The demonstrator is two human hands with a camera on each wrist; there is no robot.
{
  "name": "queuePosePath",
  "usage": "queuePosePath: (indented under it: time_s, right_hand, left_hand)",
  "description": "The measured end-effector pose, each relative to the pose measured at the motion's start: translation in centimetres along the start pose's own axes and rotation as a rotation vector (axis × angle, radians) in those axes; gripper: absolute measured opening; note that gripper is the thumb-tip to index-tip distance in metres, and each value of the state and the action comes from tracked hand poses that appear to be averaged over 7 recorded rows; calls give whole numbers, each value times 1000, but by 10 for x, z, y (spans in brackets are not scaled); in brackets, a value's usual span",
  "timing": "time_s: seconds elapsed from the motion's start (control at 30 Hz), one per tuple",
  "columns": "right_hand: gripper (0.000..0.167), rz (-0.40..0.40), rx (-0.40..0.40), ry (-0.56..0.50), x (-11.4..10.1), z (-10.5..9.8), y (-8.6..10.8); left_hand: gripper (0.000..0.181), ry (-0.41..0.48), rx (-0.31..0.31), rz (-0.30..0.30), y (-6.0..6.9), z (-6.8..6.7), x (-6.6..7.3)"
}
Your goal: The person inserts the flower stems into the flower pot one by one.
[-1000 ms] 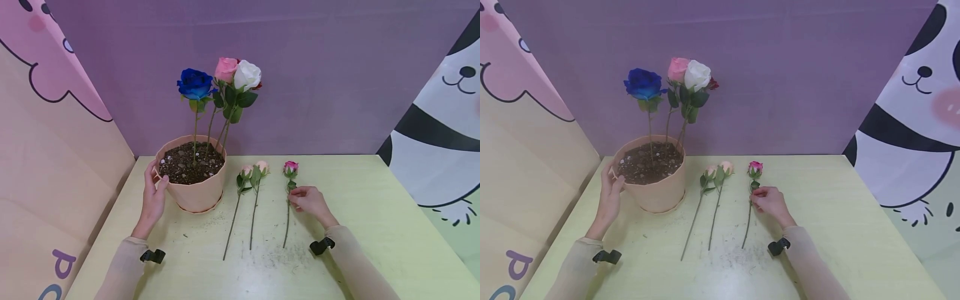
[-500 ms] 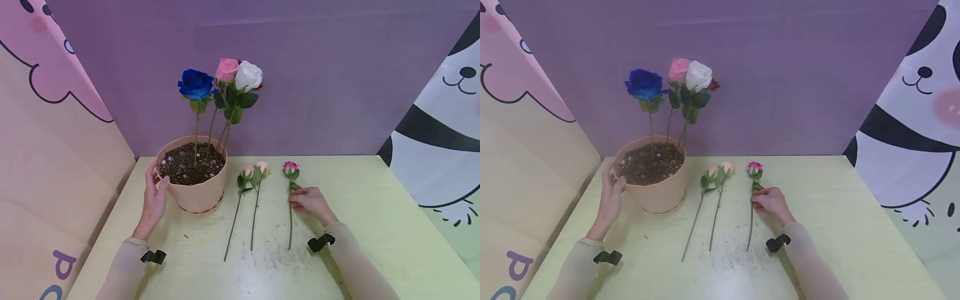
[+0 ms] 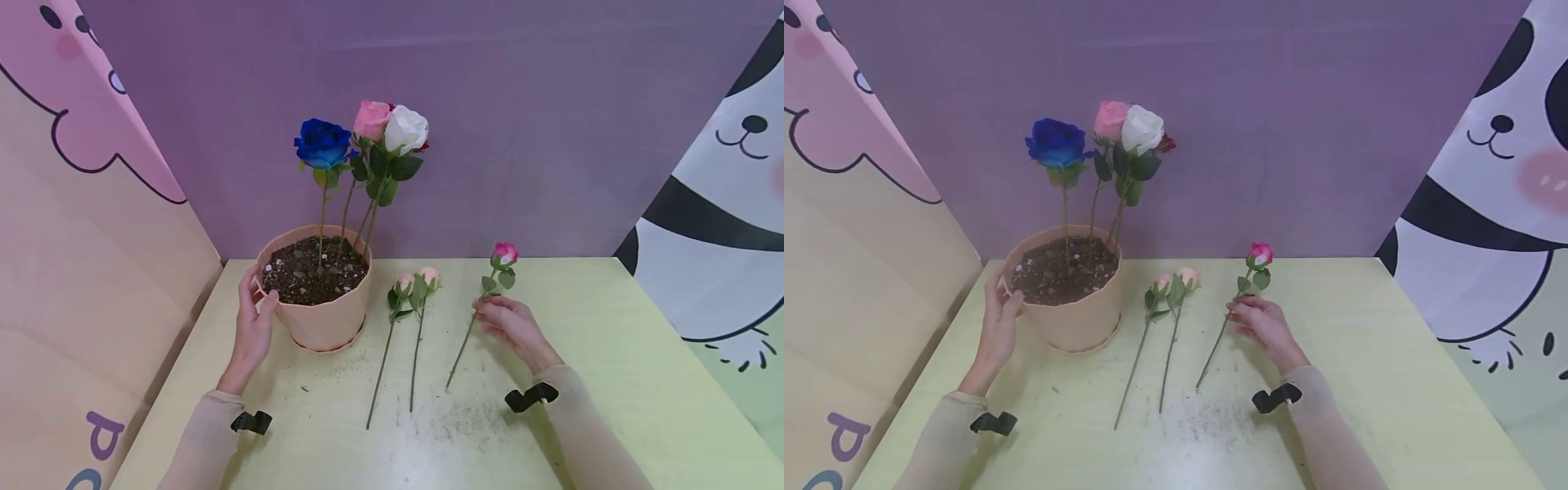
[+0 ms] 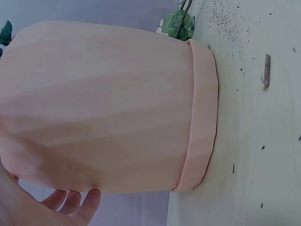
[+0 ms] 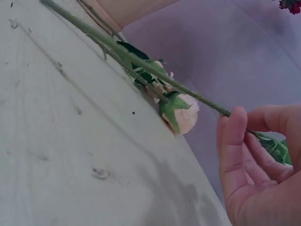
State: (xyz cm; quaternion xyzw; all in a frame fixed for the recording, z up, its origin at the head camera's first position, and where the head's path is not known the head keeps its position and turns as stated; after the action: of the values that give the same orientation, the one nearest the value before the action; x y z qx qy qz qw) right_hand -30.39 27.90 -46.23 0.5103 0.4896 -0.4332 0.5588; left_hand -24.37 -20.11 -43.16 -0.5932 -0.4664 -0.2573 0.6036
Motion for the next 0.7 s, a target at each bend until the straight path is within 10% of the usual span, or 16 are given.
queuePosePath:
  time_s: [0.2, 0.7]
  right_hand:
    - [13, -85, 24, -141, -18, 0, 9]
    - [16, -237, 54, -404, -74, 9, 16]
  left_hand:
    - [64, -6, -4, -6, 3, 0, -2]
    - [62, -8, 13, -2, 2, -1, -2]
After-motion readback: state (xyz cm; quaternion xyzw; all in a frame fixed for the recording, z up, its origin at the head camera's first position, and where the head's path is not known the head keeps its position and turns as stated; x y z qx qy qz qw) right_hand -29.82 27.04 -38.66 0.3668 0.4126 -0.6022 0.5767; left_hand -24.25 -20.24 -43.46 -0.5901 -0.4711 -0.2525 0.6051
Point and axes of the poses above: each hand's wrist, its own y-axis away from the middle knuckle, its own z-axis out of the palm, x = y × z, the point moved 4 cm from there along -y, towards the middle knuckle, and after that the axes turned 4 degrees about z, right-handed, at the moved point
